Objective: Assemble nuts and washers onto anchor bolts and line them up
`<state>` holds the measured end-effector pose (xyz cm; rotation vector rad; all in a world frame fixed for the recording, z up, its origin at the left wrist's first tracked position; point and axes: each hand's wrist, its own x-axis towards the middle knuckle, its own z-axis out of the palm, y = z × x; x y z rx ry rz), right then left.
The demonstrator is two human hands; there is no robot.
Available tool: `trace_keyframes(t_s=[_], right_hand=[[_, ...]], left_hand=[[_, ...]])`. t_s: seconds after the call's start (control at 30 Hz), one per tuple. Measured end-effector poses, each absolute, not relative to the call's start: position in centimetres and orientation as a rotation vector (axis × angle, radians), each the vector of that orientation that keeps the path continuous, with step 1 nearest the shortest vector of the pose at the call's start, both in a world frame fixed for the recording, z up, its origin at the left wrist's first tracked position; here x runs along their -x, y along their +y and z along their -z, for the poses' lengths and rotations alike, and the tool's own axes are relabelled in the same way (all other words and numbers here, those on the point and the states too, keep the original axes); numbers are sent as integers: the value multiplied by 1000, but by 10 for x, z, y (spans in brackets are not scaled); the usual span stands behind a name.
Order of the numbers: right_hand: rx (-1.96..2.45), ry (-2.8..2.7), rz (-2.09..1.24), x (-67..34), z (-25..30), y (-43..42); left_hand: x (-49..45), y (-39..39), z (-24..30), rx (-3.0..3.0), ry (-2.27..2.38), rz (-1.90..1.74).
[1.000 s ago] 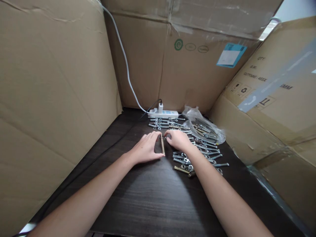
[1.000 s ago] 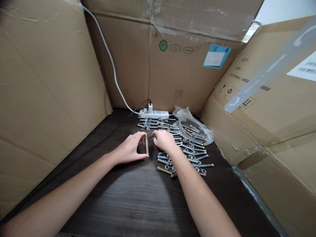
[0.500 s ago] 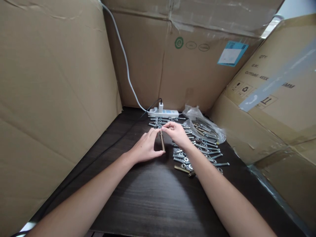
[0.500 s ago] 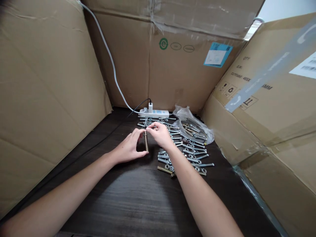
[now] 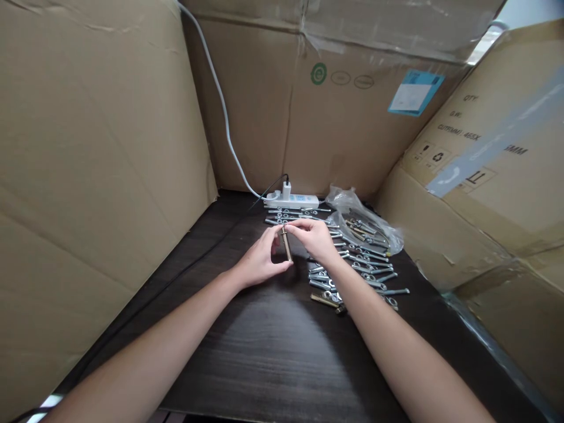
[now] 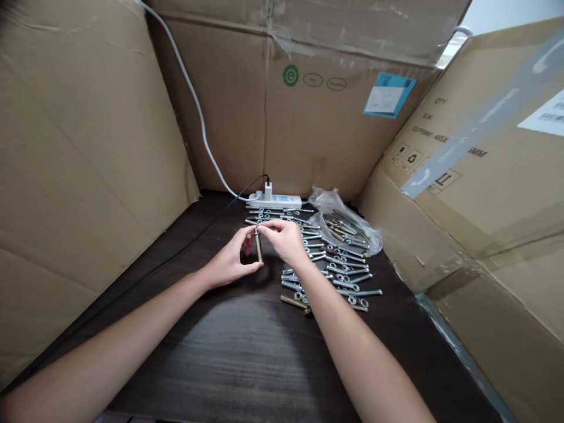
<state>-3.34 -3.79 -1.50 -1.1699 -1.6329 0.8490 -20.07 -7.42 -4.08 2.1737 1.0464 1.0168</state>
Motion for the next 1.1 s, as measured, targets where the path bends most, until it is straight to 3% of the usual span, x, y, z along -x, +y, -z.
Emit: trace_keyframes(t_s=[1.1], right_hand=[[1145,-1335,-1262,35,16,-40]], left_hand=[[198,-77,47,-2115,961,-986]])
